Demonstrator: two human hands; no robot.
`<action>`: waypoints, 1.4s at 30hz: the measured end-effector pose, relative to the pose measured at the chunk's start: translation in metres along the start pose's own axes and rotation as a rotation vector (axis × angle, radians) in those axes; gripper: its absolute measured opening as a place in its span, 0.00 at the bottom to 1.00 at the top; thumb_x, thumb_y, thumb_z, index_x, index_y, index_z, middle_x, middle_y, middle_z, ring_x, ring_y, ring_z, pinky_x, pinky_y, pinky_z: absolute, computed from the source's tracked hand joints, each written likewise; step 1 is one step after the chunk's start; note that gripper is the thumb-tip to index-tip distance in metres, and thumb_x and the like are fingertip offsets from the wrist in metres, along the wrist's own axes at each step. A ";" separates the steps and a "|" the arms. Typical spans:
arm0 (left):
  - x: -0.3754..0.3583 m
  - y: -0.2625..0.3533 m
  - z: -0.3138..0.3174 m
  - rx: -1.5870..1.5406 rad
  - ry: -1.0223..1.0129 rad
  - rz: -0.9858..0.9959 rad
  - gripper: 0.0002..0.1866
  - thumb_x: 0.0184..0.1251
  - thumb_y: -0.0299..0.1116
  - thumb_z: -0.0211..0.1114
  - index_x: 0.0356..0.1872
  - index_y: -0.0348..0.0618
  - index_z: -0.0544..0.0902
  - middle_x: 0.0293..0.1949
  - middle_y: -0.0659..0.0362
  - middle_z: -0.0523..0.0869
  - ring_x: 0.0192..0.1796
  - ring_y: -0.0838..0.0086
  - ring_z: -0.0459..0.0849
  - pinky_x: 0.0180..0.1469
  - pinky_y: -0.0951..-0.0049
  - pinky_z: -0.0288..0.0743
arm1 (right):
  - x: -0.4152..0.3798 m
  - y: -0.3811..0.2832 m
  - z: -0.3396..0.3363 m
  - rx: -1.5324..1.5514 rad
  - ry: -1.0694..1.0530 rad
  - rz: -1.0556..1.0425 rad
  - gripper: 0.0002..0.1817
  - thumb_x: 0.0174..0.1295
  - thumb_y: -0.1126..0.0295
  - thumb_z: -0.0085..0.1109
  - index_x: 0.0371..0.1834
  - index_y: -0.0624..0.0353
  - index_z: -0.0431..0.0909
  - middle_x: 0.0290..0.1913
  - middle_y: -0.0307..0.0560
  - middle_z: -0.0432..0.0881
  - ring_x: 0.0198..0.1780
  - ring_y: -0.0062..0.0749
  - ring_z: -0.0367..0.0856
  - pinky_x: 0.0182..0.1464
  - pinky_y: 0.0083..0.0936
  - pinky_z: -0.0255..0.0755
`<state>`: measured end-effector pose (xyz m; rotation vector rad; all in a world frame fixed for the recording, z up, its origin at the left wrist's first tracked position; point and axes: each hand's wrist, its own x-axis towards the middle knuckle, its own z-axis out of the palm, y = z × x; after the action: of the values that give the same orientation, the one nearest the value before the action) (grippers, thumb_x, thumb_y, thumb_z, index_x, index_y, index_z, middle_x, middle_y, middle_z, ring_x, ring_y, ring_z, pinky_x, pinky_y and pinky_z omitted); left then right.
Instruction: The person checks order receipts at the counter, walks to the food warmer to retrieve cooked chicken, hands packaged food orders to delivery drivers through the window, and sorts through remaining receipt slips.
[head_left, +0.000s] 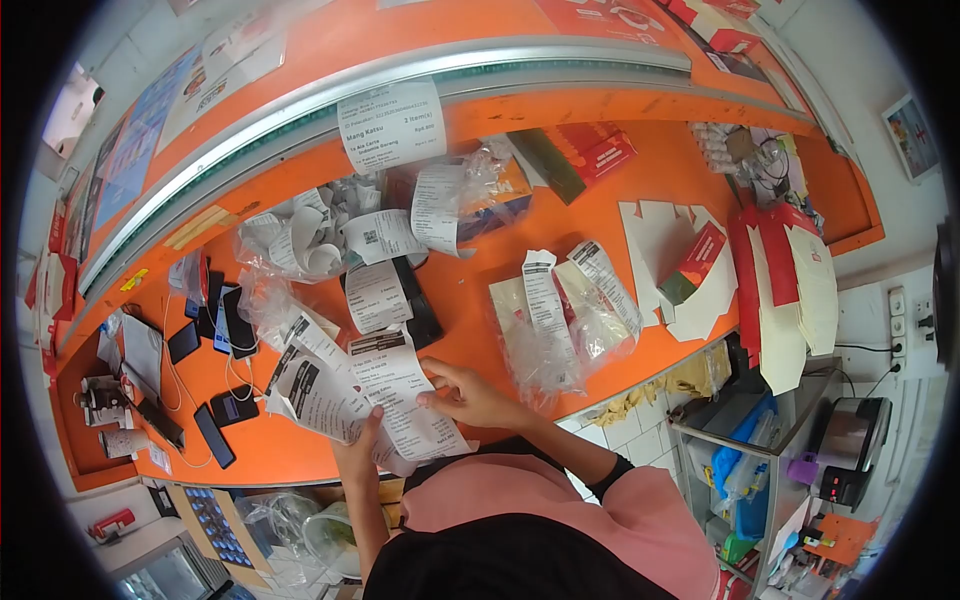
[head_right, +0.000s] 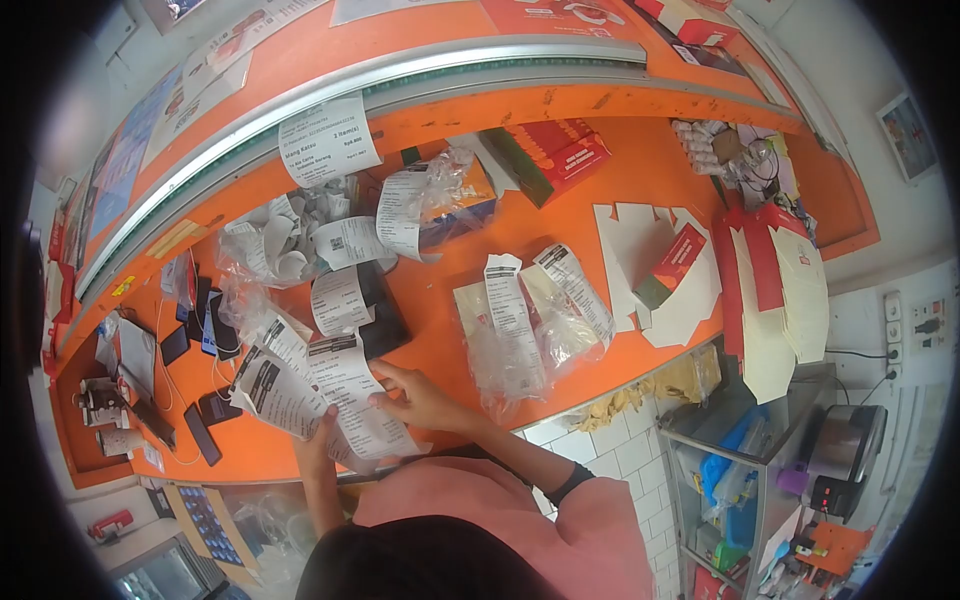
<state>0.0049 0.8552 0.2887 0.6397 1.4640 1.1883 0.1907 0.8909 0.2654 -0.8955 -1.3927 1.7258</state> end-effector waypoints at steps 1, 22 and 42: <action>0.002 -0.001 0.001 0.007 0.012 0.000 0.25 0.49 0.23 0.67 0.51 0.34 0.69 0.47 0.53 0.75 0.50 0.68 0.74 0.53 0.71 0.67 | 0.001 0.000 -0.001 0.015 0.016 0.012 0.20 0.62 0.71 0.51 0.56 0.63 0.61 0.46 0.49 0.78 0.43 0.23 0.77 0.37 0.18 0.72; 0.014 -0.020 -0.003 -0.301 -0.138 -0.158 0.25 0.69 0.44 0.46 0.58 0.34 0.63 0.52 0.51 0.74 0.54 0.67 0.73 0.57 0.70 0.65 | 0.028 0.006 0.049 -0.871 0.207 -0.190 0.36 0.53 0.60 0.63 0.60 0.65 0.56 0.41 0.52 0.71 0.42 0.40 0.73 0.42 0.30 0.69; 0.022 0.020 -0.031 -0.793 0.028 -0.178 0.25 0.63 0.51 0.48 0.52 0.41 0.66 0.34 0.54 0.75 0.35 0.62 0.77 0.42 0.60 0.73 | 0.004 0.013 0.053 0.058 -0.235 0.409 0.24 0.61 0.61 0.54 0.58 0.62 0.67 0.46 0.47 0.77 0.45 0.23 0.75 0.41 0.22 0.72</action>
<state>-0.0339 0.8717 0.2949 -0.0516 0.9229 1.4936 0.1411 0.8675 0.2615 -1.0230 -1.3646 2.2285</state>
